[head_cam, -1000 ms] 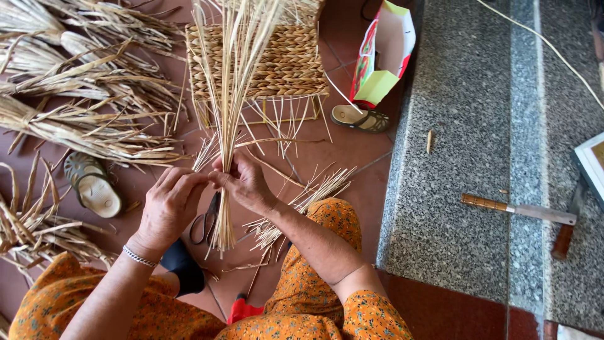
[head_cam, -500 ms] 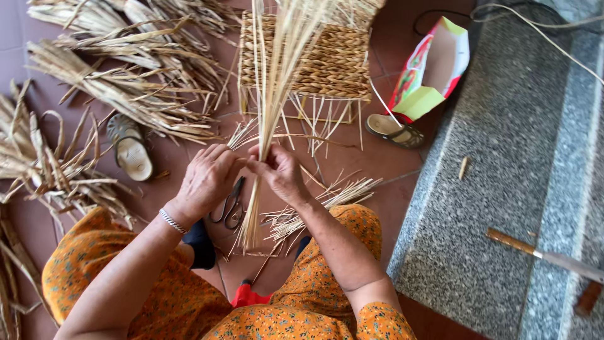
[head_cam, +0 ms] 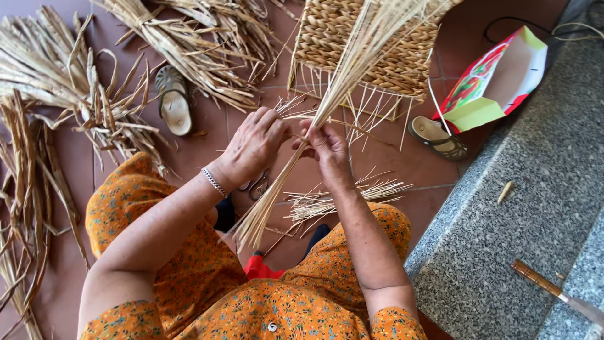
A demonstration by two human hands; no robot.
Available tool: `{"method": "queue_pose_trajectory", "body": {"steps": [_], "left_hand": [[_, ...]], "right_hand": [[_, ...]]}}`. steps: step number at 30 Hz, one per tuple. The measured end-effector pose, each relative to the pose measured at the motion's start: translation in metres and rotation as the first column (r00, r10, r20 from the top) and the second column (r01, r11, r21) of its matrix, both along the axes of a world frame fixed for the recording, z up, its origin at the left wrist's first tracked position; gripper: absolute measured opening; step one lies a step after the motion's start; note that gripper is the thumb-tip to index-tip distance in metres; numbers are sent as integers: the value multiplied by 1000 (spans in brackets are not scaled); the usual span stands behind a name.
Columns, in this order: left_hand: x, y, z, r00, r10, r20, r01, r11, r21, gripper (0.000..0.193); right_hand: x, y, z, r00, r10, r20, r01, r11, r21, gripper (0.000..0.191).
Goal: The person sits on a tiled floor and bundles dried straw into neat bunches. They align the strands, trim the ends with scissors, and tie the bundles with thin straw strips, placing finished bundles aside.
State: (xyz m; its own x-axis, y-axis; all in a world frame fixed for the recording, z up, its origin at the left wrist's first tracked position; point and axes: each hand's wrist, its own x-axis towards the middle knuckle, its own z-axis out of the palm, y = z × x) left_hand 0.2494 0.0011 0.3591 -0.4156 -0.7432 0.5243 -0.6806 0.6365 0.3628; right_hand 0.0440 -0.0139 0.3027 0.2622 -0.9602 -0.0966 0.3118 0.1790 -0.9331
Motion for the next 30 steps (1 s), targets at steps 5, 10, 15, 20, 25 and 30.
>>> {"method": "queue_pose_trajectory", "body": {"steps": [5, 10, 15, 20, 25, 30], "left_hand": [[-2, 2, -6, 988, -25, 150, 6, 992, 125, 15], [-6, -1, -8, 1000, -15, -4, 15, 997, 71, 23], [-11, 0, -15, 999, 41, -33, -36, 989, 146, 31], [-16, 0, -21, 982, 174, 76, -187, 833, 521, 37], [-16, 3, -16, 975, 98, -199, -41, 961, 272, 18], [-25, 9, 3, 987, 64, -149, -57, 997, 54, 11]], "right_hand": [[4, -1, -2, 997, -3, -74, -6, 992, -127, 33], [8, 5, -4, 986, -5, -170, -36, 970, -242, 32], [11, 8, -3, 993, -28, -117, -2, 969, -249, 32], [9, 6, -2, 996, -85, -21, 79, 978, -193, 29], [4, 6, -1, 990, -140, -22, 135, 978, -159, 28], [0, 7, -2, 982, -186, 11, 185, 964, -190, 29]]}}
